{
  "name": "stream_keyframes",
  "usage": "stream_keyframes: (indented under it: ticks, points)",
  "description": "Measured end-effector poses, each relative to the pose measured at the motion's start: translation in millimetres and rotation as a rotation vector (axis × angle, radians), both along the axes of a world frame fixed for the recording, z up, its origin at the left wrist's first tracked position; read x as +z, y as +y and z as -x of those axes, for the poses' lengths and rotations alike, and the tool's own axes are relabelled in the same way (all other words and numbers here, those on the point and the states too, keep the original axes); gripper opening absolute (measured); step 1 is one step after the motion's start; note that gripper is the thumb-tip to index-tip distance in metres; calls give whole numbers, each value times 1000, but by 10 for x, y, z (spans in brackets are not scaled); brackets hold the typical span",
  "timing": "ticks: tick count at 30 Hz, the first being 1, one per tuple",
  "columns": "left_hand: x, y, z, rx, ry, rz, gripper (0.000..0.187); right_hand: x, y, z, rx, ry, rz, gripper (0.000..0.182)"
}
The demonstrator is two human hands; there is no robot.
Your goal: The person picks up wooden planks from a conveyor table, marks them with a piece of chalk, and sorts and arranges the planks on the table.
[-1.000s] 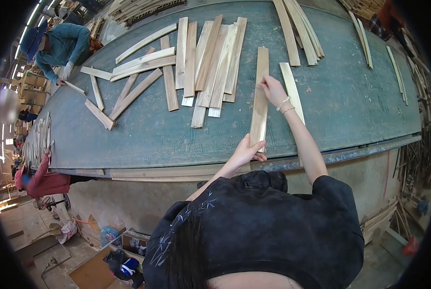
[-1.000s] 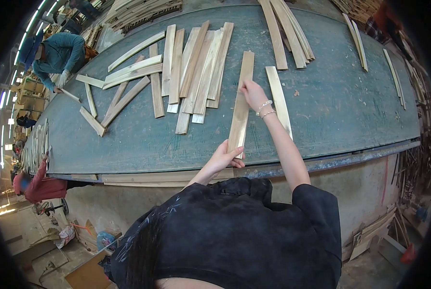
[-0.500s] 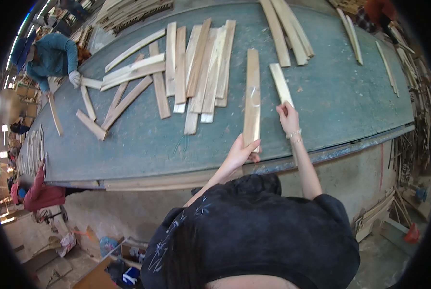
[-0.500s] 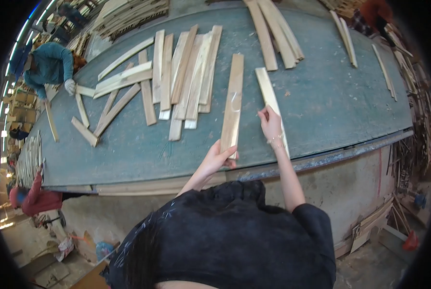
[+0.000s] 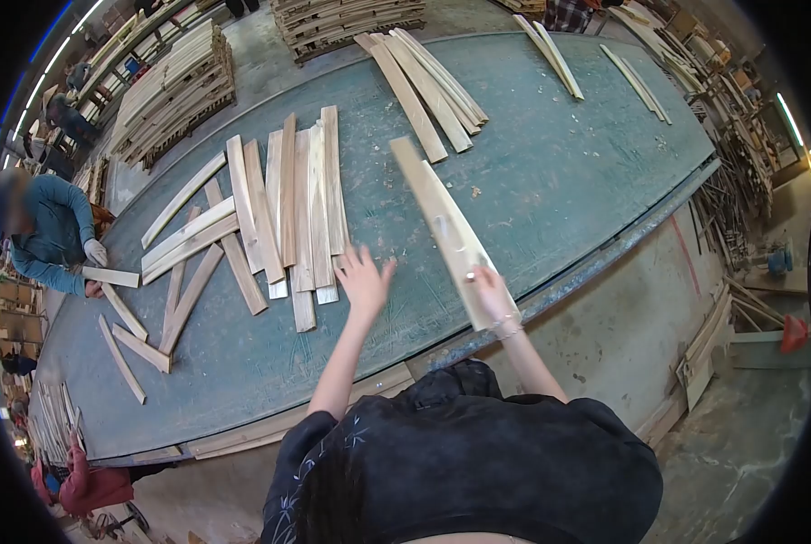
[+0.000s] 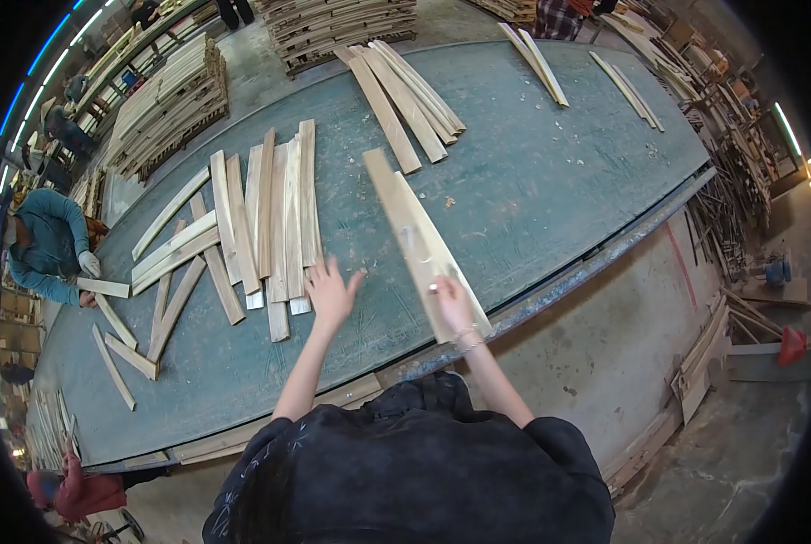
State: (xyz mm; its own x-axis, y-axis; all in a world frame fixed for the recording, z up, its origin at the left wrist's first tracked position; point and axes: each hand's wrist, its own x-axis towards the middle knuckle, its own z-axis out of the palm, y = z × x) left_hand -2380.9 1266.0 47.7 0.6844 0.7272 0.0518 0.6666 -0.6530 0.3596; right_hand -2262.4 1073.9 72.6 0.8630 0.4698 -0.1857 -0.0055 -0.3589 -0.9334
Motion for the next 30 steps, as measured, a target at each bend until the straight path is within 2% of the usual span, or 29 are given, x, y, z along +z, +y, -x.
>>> stream_keyframes:
  ticks: [2, 4, 6, 7, 8, 9, 11, 12, 14, 15, 17, 18, 19, 21, 25, 28, 30]
  points:
    - [-221, 272, -108, 141, 25, -159, 71, 176, -292, -228, -10, -1, 9, 24]
    - [-398, 449, -105, 140, 23, -235, 72, 128, -700, -570, -8, -12, -46, 23]
    - [-528, 564, -117, 158, 55, -336, 70, 141, -1158, -932, -9, -101, 97, 21]
    - [-543, 617, -118, 177, 73, -339, 70, 176, -1339, -1079, -80, -53, 171, 22]
    - [-557, 651, -126, 169, 99, -308, 70, 52, -1599, -1307, -82, -80, 263, 25]
    - [-570, 670, -109, 169, 125, -271, 70, -148, -1843, -1511, -129, -221, 345, 27]
    - [-442, 689, -125, 149, 211, -277, 67, -52, -1884, -1525, -195, -541, 933, 30]
    - [-450, 716, -152, 177, 227, -278, 67, -140, -1879, -1527, -163, -543, 922, 30]
    - [-457, 797, -192, 87, 306, -500, 59, -322, -1863, -1520, -215, -793, 684, 32]
    - [-441, 876, -162, 95, 318, -502, 59, -298, -1738, -1433, -203, -787, 677, 32]
    - [-375, 995, -129, 17, 254, -470, 48, -81, -1349, -1111, -173, -272, 350, 34]
    - [-352, 1021, -84, 15, 244, -549, 34, -90, -1269, -1038, -130, -243, 318, 34]
    - [-324, 1050, -43, 15, 246, -550, 34, -101, -1198, -969, -130, -240, 317, 34]
    - [-225, 1113, 30, -104, 475, -586, 30, -123, -1066, -819, -110, -333, 310, 31]
    - [-201, 1398, 200, -127, 462, -547, 35, 79, -900, -553, -150, -396, 229, 29]
    - [-156, 1552, 474, 162, 57, -124, 48, 61, -922, -486, -262, -271, 158, 29]
    - [-195, 1324, 550, 132, 35, -186, 53, 71, -853, -376, -270, -278, 171, 30]
